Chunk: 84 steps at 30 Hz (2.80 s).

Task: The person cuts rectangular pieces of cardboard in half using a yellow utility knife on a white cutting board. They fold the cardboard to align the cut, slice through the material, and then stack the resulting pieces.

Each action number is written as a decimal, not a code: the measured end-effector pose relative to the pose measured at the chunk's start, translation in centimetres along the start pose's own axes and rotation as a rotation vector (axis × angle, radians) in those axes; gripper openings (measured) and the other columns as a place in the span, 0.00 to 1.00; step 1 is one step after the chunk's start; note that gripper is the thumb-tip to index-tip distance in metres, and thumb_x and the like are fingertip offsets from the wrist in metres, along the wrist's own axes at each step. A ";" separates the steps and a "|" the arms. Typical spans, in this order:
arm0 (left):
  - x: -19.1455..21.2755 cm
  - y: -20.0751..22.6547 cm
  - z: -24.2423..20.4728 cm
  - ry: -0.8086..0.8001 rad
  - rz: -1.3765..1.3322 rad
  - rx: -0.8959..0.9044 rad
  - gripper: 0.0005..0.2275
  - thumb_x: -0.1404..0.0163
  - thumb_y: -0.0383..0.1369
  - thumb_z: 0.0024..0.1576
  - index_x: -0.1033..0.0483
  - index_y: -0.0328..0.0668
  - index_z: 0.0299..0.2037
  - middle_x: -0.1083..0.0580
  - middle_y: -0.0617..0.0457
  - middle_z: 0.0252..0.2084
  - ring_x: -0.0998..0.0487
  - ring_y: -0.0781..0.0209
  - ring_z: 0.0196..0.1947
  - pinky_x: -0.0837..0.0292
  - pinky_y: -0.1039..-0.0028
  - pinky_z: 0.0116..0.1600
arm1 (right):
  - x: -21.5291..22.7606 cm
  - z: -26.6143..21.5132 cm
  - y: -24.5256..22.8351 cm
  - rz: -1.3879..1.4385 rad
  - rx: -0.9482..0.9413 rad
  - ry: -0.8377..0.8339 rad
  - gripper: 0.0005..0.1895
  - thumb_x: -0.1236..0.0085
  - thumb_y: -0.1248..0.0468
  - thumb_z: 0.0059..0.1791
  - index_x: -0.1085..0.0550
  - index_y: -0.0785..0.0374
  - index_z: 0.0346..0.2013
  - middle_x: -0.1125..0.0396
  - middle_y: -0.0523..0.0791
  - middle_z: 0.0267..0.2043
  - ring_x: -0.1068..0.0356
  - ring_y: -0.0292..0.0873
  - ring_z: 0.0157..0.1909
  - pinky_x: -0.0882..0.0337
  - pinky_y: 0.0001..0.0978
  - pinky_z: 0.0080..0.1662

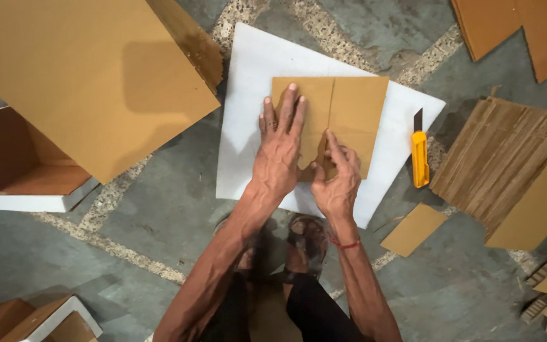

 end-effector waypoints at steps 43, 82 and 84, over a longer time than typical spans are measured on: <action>-0.6 2.1 2.8 -0.180 0.253 -0.075 0.50 0.38 0.33 0.42 0.57 0.37 0.75 0.61 0.46 0.79 0.64 0.37 0.78 0.70 0.47 0.78 | 0.1 -0.4 0.3 -0.006 0.117 0.049 0.33 0.41 0.74 0.45 0.29 0.59 0.66 0.33 0.53 0.45 0.33 0.57 0.50 0.30 0.45 0.54; -1.6 1.7 4.5 -0.332 0.425 -0.084 0.74 0.25 0.43 0.21 0.69 0.38 0.77 0.67 0.46 0.80 0.72 0.33 0.78 0.73 0.44 0.78 | 10.8 -0.1 7.8 -0.186 0.121 0.409 0.28 0.41 0.75 0.51 0.32 0.73 0.66 0.36 0.59 0.62 0.32 0.61 0.63 0.29 0.47 0.62; -1.4 2.0 4.4 -0.311 0.435 -0.100 0.75 0.25 0.43 0.19 0.68 0.38 0.77 0.67 0.46 0.80 0.72 0.33 0.78 0.72 0.44 0.78 | 10.6 1.1 9.4 -0.202 0.092 0.357 0.31 0.42 0.75 0.48 0.34 0.74 0.66 0.38 0.61 0.61 0.34 0.64 0.61 0.30 0.47 0.60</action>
Point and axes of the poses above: each hand's wrist, its own z-axis towards the middle knuckle, its own x-axis out of the back of the hand, y = z × x, the point moved 4 cm from there along z, towards the middle knuckle
